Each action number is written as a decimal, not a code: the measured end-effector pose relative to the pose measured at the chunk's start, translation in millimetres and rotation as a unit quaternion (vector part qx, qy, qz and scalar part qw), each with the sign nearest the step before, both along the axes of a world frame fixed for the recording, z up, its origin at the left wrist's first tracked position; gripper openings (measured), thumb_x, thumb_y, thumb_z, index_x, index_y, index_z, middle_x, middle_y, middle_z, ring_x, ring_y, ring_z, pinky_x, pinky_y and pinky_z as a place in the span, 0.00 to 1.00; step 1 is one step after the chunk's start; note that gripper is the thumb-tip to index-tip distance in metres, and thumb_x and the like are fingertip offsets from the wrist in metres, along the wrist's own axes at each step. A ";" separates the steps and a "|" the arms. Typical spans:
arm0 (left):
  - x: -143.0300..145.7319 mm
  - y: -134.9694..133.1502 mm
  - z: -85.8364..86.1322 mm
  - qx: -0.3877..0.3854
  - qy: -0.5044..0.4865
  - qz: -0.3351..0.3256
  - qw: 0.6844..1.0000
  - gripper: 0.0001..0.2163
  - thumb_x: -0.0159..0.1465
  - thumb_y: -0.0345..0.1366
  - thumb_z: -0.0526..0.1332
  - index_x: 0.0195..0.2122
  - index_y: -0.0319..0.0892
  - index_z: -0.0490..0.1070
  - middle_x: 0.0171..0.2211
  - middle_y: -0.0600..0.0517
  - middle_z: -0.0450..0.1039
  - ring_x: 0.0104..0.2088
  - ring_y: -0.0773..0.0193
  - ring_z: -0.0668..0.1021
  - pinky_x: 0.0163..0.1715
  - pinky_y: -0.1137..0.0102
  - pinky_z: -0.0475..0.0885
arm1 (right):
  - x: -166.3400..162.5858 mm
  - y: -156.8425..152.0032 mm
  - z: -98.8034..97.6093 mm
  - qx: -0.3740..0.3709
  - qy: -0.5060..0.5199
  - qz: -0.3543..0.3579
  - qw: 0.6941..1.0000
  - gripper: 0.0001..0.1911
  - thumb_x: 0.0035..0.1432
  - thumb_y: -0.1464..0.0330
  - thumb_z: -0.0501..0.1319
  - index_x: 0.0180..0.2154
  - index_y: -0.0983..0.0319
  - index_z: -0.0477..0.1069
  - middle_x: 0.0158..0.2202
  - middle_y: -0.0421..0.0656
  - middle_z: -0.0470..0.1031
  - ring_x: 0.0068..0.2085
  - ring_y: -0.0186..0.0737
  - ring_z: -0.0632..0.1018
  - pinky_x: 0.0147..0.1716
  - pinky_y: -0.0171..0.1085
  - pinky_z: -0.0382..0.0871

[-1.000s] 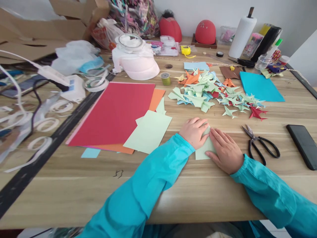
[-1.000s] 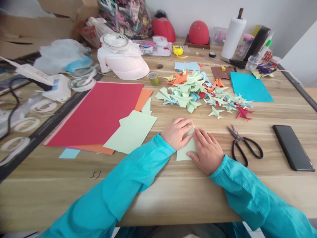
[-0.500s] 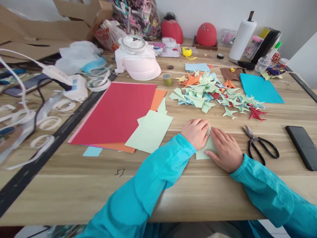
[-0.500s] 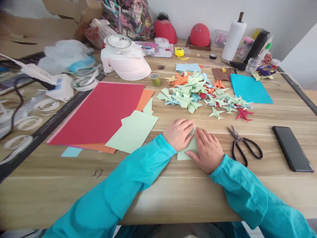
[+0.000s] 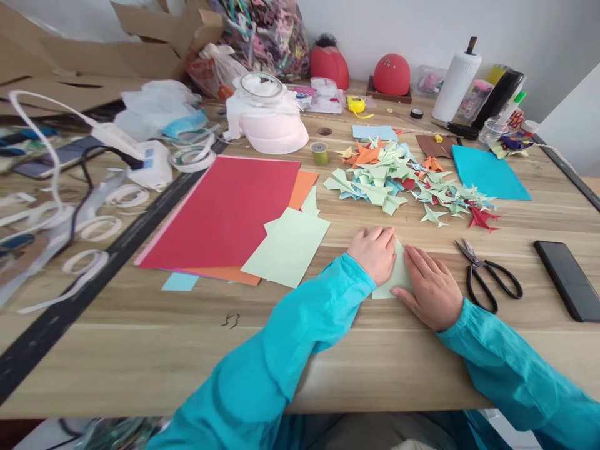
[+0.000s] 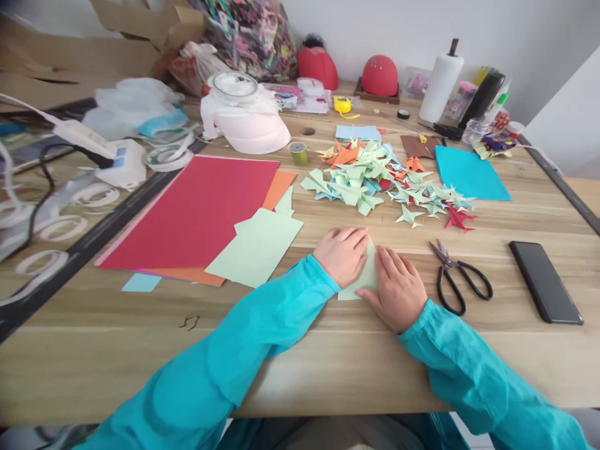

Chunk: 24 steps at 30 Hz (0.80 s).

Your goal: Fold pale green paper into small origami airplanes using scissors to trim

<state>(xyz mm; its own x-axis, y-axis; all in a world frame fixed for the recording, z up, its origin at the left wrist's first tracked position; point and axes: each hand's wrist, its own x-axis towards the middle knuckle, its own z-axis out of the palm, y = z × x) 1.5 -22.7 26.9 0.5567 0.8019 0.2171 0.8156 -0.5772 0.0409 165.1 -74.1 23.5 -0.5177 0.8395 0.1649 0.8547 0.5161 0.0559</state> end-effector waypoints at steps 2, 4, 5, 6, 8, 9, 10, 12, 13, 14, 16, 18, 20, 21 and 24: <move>-0.6 -0.1 0.4 -0.004 -0.004 0.000 1.000 0.19 0.64 0.37 0.48 0.53 0.35 0.64 0.56 0.42 0.63 0.53 0.54 0.66 0.45 0.58 0.64 | 6.5 -7.7 -1.2 0.004 0.000 0.000 1.000 0.39 0.59 0.47 0.44 0.57 0.74 0.60 0.60 0.55 0.60 0.58 0.52 0.63 0.53 0.46 0.59; -1.3 -0.1 0.3 -0.007 -0.008 -0.002 1.000 0.19 0.64 0.37 0.48 0.53 0.35 0.64 0.56 0.41 0.63 0.53 0.54 0.66 0.45 0.58 0.63 | 12.8 -16.4 -2.5 0.006 0.001 0.000 1.000 0.39 0.59 0.47 0.45 0.56 0.73 0.61 0.60 0.55 0.60 0.58 0.52 0.64 0.53 0.47 0.60; -1.6 -0.2 0.1 -0.007 -0.009 -0.003 1.000 0.19 0.64 0.37 0.48 0.53 0.35 0.64 0.56 0.41 0.63 0.53 0.54 0.66 0.45 0.58 0.63 | 15.7 -20.9 -3.0 0.010 0.003 0.001 1.000 0.38 0.59 0.48 0.45 0.56 0.73 0.61 0.60 0.55 0.61 0.58 0.52 0.64 0.53 0.47 0.60; -1.9 -0.2 -0.1 -0.007 -0.009 -0.003 1.000 0.19 0.64 0.37 0.48 0.53 0.35 0.64 0.56 0.41 0.63 0.53 0.54 0.65 0.45 0.58 0.63 | 18.5 -25.3 -3.2 0.013 0.005 0.004 1.000 0.37 0.59 0.48 0.45 0.56 0.73 0.61 0.59 0.55 0.61 0.58 0.52 0.64 0.53 0.48 0.60; -2.3 -0.3 -0.8 -0.006 -0.008 -0.003 1.000 0.19 0.64 0.38 0.48 0.53 0.36 0.64 0.57 0.41 0.62 0.53 0.54 0.65 0.45 0.58 0.62 | 23.6 -33.2 -2.2 0.014 0.011 0.012 1.000 0.36 0.59 0.49 0.47 0.55 0.73 0.62 0.59 0.56 0.61 0.58 0.52 0.64 0.52 0.48 0.61; -2.4 -0.2 -1.1 -0.006 -0.007 -0.002 1.000 0.19 0.64 0.38 0.48 0.53 0.36 0.64 0.57 0.41 0.62 0.53 0.54 0.65 0.45 0.58 0.62 | 26.1 -36.3 -0.8 0.013 0.014 0.017 1.000 0.36 0.59 0.50 0.47 0.55 0.73 0.62 0.59 0.56 0.61 0.58 0.53 0.64 0.52 0.48 0.62; -2.5 -0.2 -1.5 -0.006 -0.008 -0.002 1.000 0.19 0.64 0.38 0.48 0.53 0.36 0.64 0.57 0.41 0.62 0.53 0.54 0.65 0.45 0.58 0.62 | 28.6 -38.4 1.4 0.010 0.018 0.023 1.000 0.34 0.59 0.50 0.48 0.54 0.72 0.63 0.58 0.56 0.62 0.57 0.53 0.65 0.51 0.48 0.63; -2.6 0.1 -2.3 -0.004 -0.013 -0.003 1.000 0.19 0.64 0.38 0.48 0.53 0.36 0.65 0.57 0.41 0.62 0.53 0.54 0.66 0.44 0.57 0.63 | 32.8 -38.4 7.6 0.007 0.033 0.035 0.999 0.29 0.60 0.53 0.49 0.51 0.69 0.67 0.56 0.55 0.65 0.56 0.53 0.66 0.50 0.48 0.64; -2.6 0.2 -2.8 -0.001 -0.017 -0.004 1.000 0.19 0.64 0.38 0.48 0.53 0.36 0.65 0.57 0.41 0.63 0.53 0.54 0.66 0.44 0.57 0.63 | 33.7 -35.9 11.2 0.007 0.045 0.037 0.998 0.26 0.61 0.54 0.50 0.49 0.67 0.69 0.54 0.53 0.68 0.56 0.52 0.67 0.50 0.48 0.64; -2.6 0.4 -3.3 0.002 -0.022 -0.006 1.000 0.19 0.63 0.37 0.49 0.53 0.36 0.65 0.56 0.41 0.63 0.52 0.53 0.66 0.43 0.57 0.63 | 33.6 -31.6 14.7 0.013 0.062 0.035 0.997 0.22 0.62 0.57 0.50 0.46 0.65 0.71 0.52 0.52 0.70 0.55 0.51 0.67 0.50 0.48 0.63; -2.6 0.7 -4.6 0.009 -0.030 -0.008 0.999 0.19 0.63 0.37 0.49 0.52 0.35 0.65 0.56 0.41 0.63 0.52 0.53 0.66 0.43 0.57 0.63 | 29.2 -18.1 19.8 0.017 0.075 0.013 0.997 0.21 0.63 0.59 0.48 0.48 0.63 0.70 0.52 0.51 0.70 0.55 0.50 0.67 0.50 0.47 0.63; -2.6 0.9 -6.2 0.015 -0.038 -0.008 0.999 0.19 0.64 0.37 0.48 0.52 0.35 0.65 0.56 0.41 0.64 0.53 0.53 0.66 0.43 0.57 0.63 | 20.3 -0.9 20.5 0.008 0.055 -0.002 0.998 0.24 0.63 0.59 0.46 0.53 0.64 0.66 0.54 0.52 0.68 0.56 0.51 0.66 0.50 0.48 0.63; -2.7 1.1 -7.7 0.019 -0.044 -0.007 0.999 0.19 0.64 0.37 0.48 0.52 0.35 0.65 0.56 0.41 0.64 0.53 0.53 0.66 0.43 0.56 0.63 | 10.3 15.5 16.8 0.005 0.029 -0.005 1.000 0.26 0.63 0.57 0.46 0.55 0.65 0.64 0.56 0.53 0.66 0.57 0.52 0.64 0.51 0.49 0.62; -2.9 1.1 -8.3 0.020 -0.046 -0.007 0.999 0.19 0.64 0.37 0.48 0.52 0.35 0.65 0.56 0.41 0.64 0.53 0.53 0.65 0.43 0.56 0.63 | 6.1 22.1 14.1 0.004 0.021 -0.005 1.000 0.26 0.63 0.56 0.45 0.55 0.65 0.64 0.56 0.53 0.65 0.57 0.52 0.64 0.51 0.49 0.62; -3.9 0.8 -8.7 0.020 -0.051 -0.010 0.998 0.18 0.63 0.37 0.49 0.51 0.35 0.67 0.55 0.41 0.64 0.53 0.53 0.65 0.44 0.56 0.63 | -1.1 32.4 7.5 0.006 -0.001 -0.004 1.000 0.26 0.63 0.55 0.45 0.52 0.65 0.67 0.57 0.53 0.64 0.57 0.51 0.63 0.51 0.48 0.61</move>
<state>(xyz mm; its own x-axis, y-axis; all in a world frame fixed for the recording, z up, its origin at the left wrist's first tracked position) -2.4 -21.9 18.2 0.5460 0.7807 0.3041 0.7968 -0.5960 0.0994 164.0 -41.7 30.9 -0.5110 0.8419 0.1734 0.8589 0.5081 0.0639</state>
